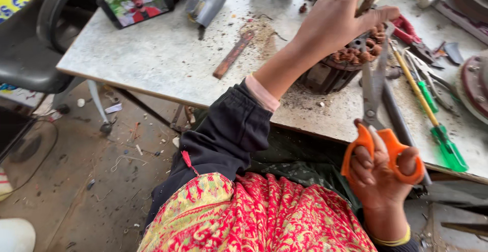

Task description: The person uses orange-handled shears to cut and trim copper windings on a motor stator. They repeatedly reposition the stator and use a hammer to tap the shears for leverage while working on the windings.

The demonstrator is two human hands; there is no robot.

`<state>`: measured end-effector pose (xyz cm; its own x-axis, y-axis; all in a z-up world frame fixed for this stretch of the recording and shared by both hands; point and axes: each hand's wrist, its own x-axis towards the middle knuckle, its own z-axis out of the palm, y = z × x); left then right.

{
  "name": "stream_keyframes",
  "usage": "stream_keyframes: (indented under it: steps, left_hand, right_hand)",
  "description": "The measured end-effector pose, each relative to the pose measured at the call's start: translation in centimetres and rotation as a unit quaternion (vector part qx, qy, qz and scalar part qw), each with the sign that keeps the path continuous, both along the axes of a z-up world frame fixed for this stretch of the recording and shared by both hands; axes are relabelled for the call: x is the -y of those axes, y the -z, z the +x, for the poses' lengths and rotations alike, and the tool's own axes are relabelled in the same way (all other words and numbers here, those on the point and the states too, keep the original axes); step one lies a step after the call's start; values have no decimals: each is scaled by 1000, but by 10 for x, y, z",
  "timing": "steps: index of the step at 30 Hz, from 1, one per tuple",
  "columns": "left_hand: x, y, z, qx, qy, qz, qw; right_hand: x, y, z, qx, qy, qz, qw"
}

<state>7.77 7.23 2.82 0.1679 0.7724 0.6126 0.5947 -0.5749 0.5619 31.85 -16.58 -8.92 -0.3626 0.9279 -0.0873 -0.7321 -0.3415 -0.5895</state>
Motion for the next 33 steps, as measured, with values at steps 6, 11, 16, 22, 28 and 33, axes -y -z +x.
stream_keyframes:
  steps: [6, 11, 16, 22, 28, 33]
  left_hand:
    - [-4, -4, -3, 70, 57, 198, 976]
    - [2, -9, -9, 61, 88, 140, 984]
    - [13, -13, -18, 95, 154, 235, 955]
    - [98, -36, 3, 74, 69, -36, 994]
    - [250, 7, 13, -57, 229, 114, 965]
    - [275, 27, -17, -52, 167, 118, 978]
  right_hand:
    - [1, 0, -9, -77, 14, -8, 997]
    - [-12, -2, -6, -105, -21, 8, 994]
    - [-19, -25, -4, -32, -22, 39, 998]
    - [-3, -57, -10, 104, -17, 154, 982]
    - [9, -49, -45, 384, 48, 374, 843]
    - [0, -43, -65, 375, -83, 431, 817]
